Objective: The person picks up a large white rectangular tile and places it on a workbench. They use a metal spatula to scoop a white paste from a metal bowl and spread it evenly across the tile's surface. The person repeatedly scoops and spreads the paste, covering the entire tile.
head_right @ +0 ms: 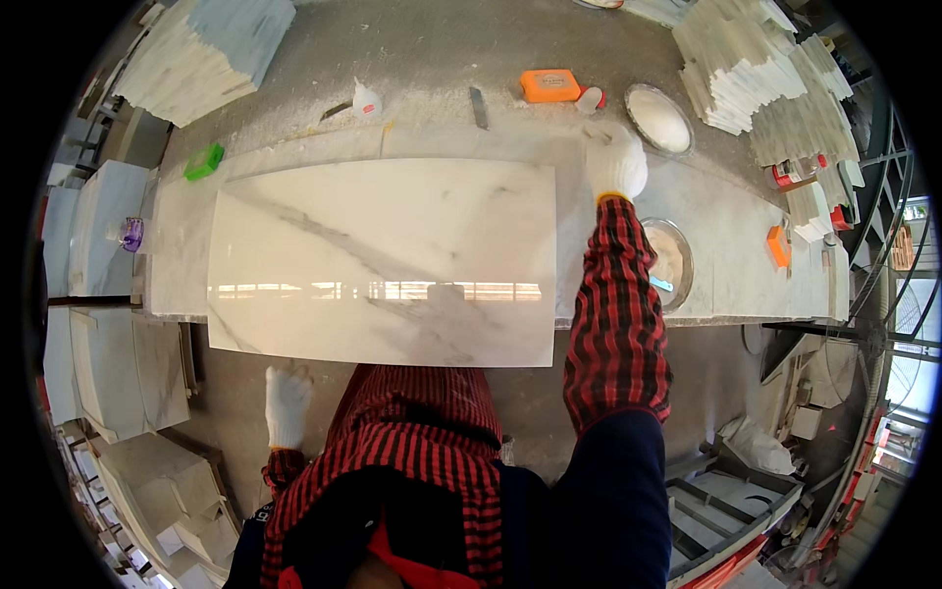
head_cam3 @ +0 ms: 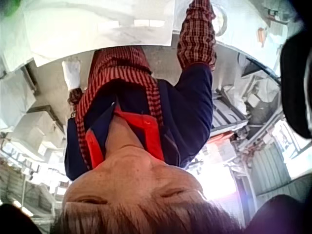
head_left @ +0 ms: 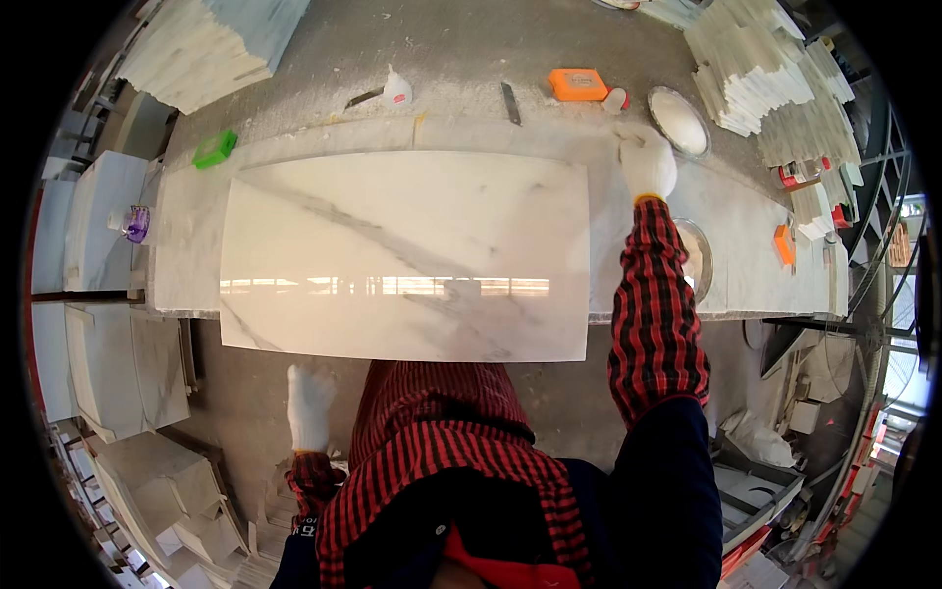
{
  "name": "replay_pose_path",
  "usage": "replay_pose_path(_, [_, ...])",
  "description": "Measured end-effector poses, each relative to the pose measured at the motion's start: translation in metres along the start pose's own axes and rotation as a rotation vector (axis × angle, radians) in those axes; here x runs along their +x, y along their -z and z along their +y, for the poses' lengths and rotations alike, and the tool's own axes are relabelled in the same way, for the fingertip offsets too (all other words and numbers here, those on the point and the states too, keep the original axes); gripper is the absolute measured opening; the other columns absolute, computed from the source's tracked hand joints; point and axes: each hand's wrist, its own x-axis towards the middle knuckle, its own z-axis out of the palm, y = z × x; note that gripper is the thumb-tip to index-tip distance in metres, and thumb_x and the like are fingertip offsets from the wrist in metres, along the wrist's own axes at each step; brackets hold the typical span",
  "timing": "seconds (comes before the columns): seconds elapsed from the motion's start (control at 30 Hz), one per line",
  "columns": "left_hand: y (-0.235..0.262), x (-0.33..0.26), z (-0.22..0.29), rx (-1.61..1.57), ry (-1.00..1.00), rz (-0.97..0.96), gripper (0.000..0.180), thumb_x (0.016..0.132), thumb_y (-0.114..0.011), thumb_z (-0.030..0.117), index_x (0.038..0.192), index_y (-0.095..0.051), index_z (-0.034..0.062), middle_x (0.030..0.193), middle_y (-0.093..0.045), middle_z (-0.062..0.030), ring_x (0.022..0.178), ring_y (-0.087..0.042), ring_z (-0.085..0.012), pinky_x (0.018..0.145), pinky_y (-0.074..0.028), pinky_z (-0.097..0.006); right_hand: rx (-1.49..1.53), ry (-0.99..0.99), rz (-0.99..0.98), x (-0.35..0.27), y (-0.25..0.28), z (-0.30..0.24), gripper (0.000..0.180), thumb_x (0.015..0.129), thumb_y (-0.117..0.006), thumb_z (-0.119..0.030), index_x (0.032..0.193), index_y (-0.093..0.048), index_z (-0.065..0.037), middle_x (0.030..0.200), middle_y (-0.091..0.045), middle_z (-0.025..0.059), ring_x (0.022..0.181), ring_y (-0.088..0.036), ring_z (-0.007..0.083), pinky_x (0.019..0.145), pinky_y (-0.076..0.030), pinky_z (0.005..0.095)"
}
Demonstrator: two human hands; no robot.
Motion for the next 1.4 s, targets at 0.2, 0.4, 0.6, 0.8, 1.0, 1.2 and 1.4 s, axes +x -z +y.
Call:
replay_pose_path(0.2, [0.005,0.015,0.021,-2.305,0.286,0.038,0.07,0.108,-0.039,0.059,0.151,-0.038,0.004,0.139,-0.061,-0.0188,0.125,-0.059,-0.0318,0.112,-0.042,-0.043,-0.062,0.566,-0.11,-0.048,-0.004,-0.007,0.038,0.085,-0.062,-0.014,0.12,-0.075,-0.023,0.131,-0.069,0.0066,0.115,-0.065,0.0336,0.098,-0.053,0.0438])
replay_pose_path(0.4, [-0.01,0.018,0.011,-2.212,0.269,-0.026,0.067,0.108,-0.041,0.058,0.138,-0.057,0.0003,0.13,-0.066,-0.0151,0.112,-0.064,-0.0267,0.102,-0.048,-0.041,-0.044,0.581,-0.147,-0.098,-0.019,-0.009,0.048,0.09,-0.054,-0.011,0.133,-0.068,-0.025,0.144,-0.061,0.0048,0.12,-0.06,0.0357,0.106,-0.049,0.0464])
replay_pose_path(0.6, [0.024,0.007,0.01,-2.097,0.086,-0.062,0.059,0.109,-0.048,0.05,0.136,-0.06,-0.001,0.124,-0.069,-0.012,0.11,-0.064,-0.0201,0.099,-0.049,-0.035,-0.073,0.575,-0.267,-0.197,0.028,-0.015,0.045,0.089,-0.057,-0.008,0.131,-0.07,-0.018,0.139,-0.064,0.0073,0.118,-0.061,0.0356,0.097,-0.05,0.048])
replay_pose_path(0.8, [0.016,0.005,-0.012,-1.972,0.056,-0.114,0.055,0.109,-0.049,0.045,0.137,-0.061,-0.0001,0.122,-0.069,-0.0092,0.108,-0.062,-0.0173,0.099,-0.048,-0.034,-0.225,0.533,-0.019,-0.318,0.038,-0.037,0.046,0.083,-0.059,0.0,0.124,-0.073,-0.016,0.13,-0.067,0.0098,0.108,-0.063,0.0351,0.09,-0.051,0.0473])
replay_pose_path(1.0, [0.014,0.0,-0.048,-1.945,0.075,-0.036,0.06,0.108,-0.048,0.049,0.141,-0.058,0.0004,0.128,-0.068,-0.0118,0.114,-0.062,-0.0201,0.103,-0.047,-0.036,-0.349,0.51,-0.09,-0.382,-0.013,-0.118,0.05,0.082,-0.062,-0.006,0.129,-0.07,-0.018,0.138,-0.061,0.0072,0.118,-0.059,0.0306,0.094,-0.048,0.0463])
replay_pose_path(1.2, [-0.009,-0.008,-0.1,-2.42,0.324,0.295,0.072,0.109,-0.042,0.056,0.153,-0.044,-0.0002,0.149,-0.055,-0.0186,0.131,-0.057,-0.0278,0.109,-0.045,-0.038,-0.082,0.882,-0.489,-0.425,-0.113,-0.273,0.044,0.087,-0.062,-0.017,0.13,-0.062,-0.007,0.126,-0.058,0.0086,0.112,-0.058,0.0286,0.084,-0.052,0.0471])
replay_pose_path(1.4, [-0.025,-0.045,-0.146,-2.596,0.343,0.563,0.067,0.111,-0.037,0.055,0.151,-0.045,0.0017,0.144,-0.057,-0.017,0.132,-0.055,-0.0259,0.105,-0.047,-0.036,0.142,1.394,-0.487,-0.473,-0.177,-0.375,0.036,0.085,-0.068,-0.019,0.12,-0.068,-0.011,0.124,-0.061,0.0036,0.101,-0.063,0.0233,0.078,-0.054,0.0365])
